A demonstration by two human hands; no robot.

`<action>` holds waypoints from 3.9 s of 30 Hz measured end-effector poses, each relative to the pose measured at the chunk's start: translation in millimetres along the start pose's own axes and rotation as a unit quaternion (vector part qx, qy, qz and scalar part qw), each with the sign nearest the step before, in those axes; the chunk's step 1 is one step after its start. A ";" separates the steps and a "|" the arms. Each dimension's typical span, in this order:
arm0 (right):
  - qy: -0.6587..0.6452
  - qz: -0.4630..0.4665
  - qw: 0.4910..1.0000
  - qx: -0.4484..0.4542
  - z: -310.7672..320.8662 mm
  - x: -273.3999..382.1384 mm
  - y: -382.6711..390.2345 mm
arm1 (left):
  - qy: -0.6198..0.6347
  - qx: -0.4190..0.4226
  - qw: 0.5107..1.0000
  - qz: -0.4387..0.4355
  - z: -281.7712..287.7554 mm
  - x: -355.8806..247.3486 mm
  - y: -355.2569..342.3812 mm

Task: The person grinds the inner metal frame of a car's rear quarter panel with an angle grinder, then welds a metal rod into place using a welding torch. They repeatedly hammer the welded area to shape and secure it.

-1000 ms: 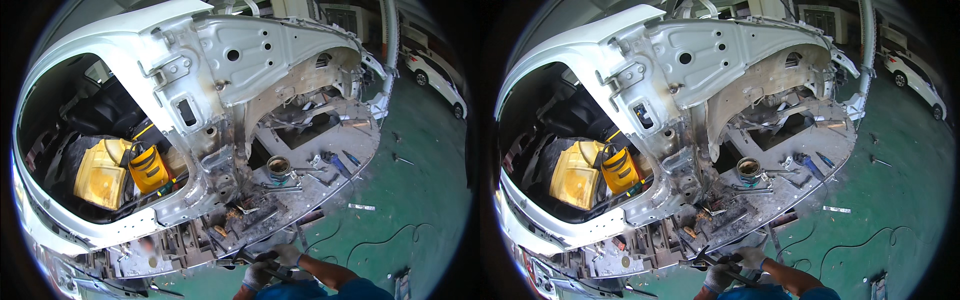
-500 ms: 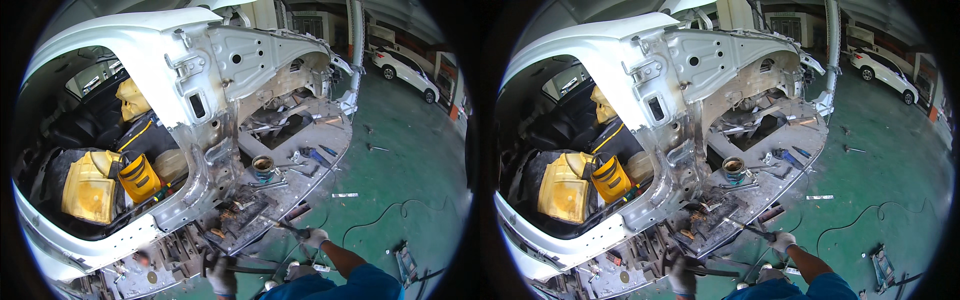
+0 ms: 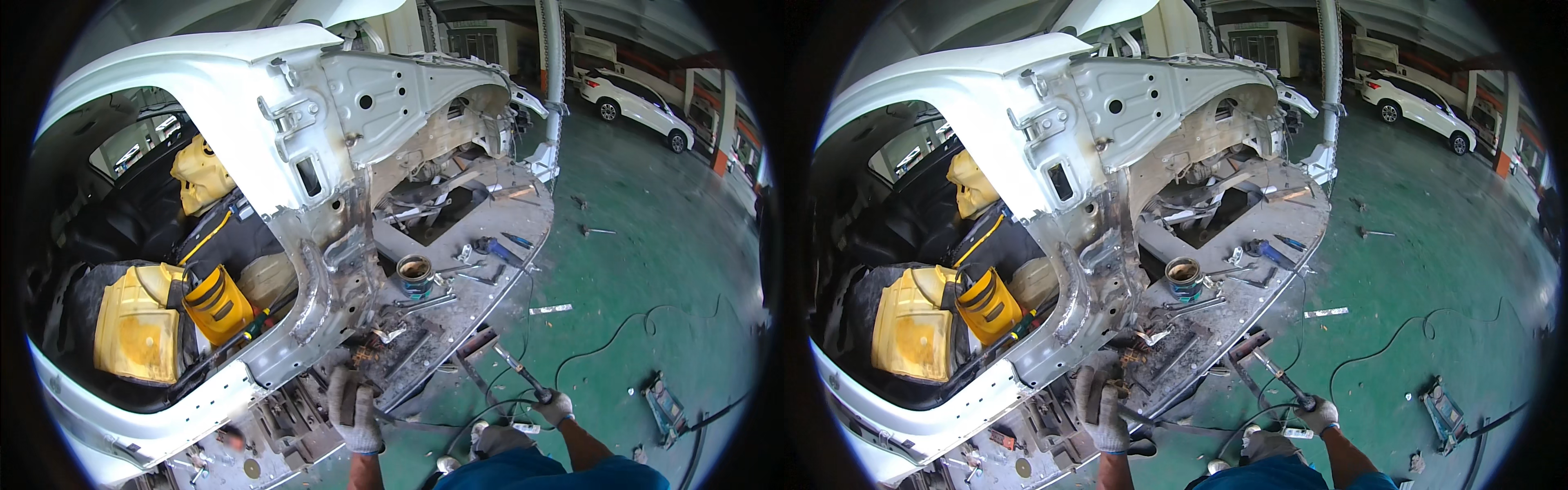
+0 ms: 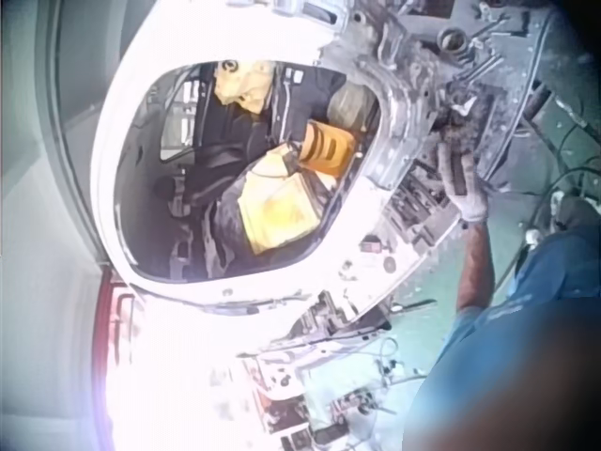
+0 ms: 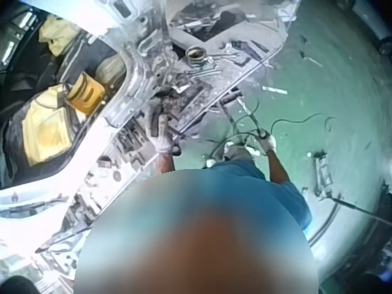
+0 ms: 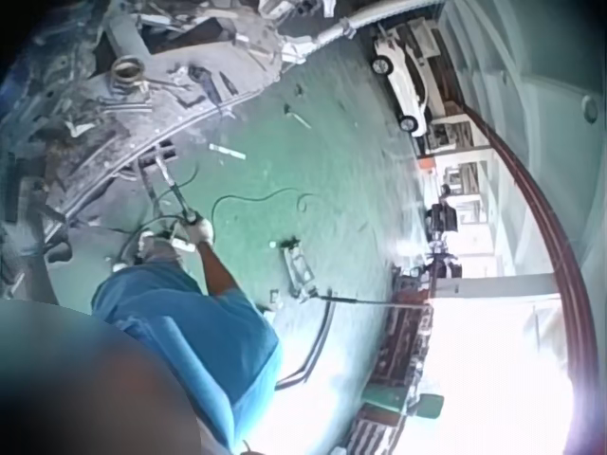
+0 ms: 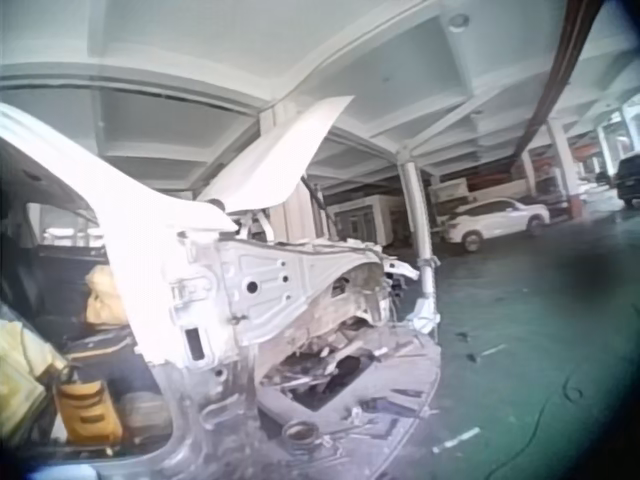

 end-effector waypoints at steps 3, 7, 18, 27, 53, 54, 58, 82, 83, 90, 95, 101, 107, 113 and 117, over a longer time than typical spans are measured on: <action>0.010 0.000 1.000 -0.002 0.1 5.1 4.0 | -0.078 0.010 0.996 0.030 -5.8 11.3 -3.5; 0.004 0.000 1.000 0.015 -0.8 16.0 0.4 | -0.162 0.125 0.976 0.074 -13.8 18.8 -20.5; 0.007 0.034 0.999 0.022 -1.8 33.9 3.3 | -0.144 0.093 0.945 0.279 4.8 10.6 -19.4; -0.022 0.050 0.997 0.049 -10.0 19.6 -18.5 | -0.020 0.043 0.999 -0.021 -47.9 -128.0 -28.7; -0.126 0.041 0.987 0.095 -3.4 -97.8 -115.1 | -0.300 0.063 0.899 -0.312 -285.1 -142.9 -105.9; -0.095 0.029 0.989 0.106 -5.9 -96.0 -119.8 | -0.318 0.071 0.893 -0.310 -287.7 -140.5 -107.6; -0.060 0.070 0.988 0.127 -10.7 -74.4 -132.3 | -0.359 0.123 0.869 -0.317 -280.5 -131.9 -113.5; 0.088 0.100 0.963 0.233 0.6 -6.4 -161.6 | -0.274 -0.164 0.889 0.327 -37.8 62.1 180.3; 0.101 0.101 0.959 0.243 -7.9 -0.7 -184.0 | -0.267 -0.222 0.855 0.385 -28.9 69.7 200.7; 0.197 0.103 0.936 0.273 -148.0 105.7 -375.1 | -0.257 -0.183 0.833 0.454 -7.2 73.9 261.0; 0.151 0.164 0.942 0.250 -280.3 199.8 -477.4 | -0.229 -0.018 0.803 0.549 27.2 146.2 197.0; 0.148 0.149 0.948 0.241 -389.0 214.8 -574.7 | -0.226 0.046 0.768 0.598 40.3 205.8 106.3; 0.091 0.260 0.958 -0.075 -285.5 192.8 -466.3 | -0.197 0.120 0.780 0.582 -7.8 202.9 37.6; -0.020 0.251 0.926 0.282 -226.7 149.3 -251.5 | -0.272 0.294 0.813 0.422 -84.1 219.7 0.4; -0.067 0.439 0.873 0.203 -230.1 135.8 -226.3 | -0.211 0.238 0.762 0.565 -112.0 241.5 -39.6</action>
Point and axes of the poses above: each hand's wrist, its own y-axis away from the middle knuckle, its own z-axis out of the back of the hand, x = y × z, the point moved 2 cm from there along -y, towards the middle knuckle, and after that the axes turned 10 degrees about z, right-handed, at the moved point
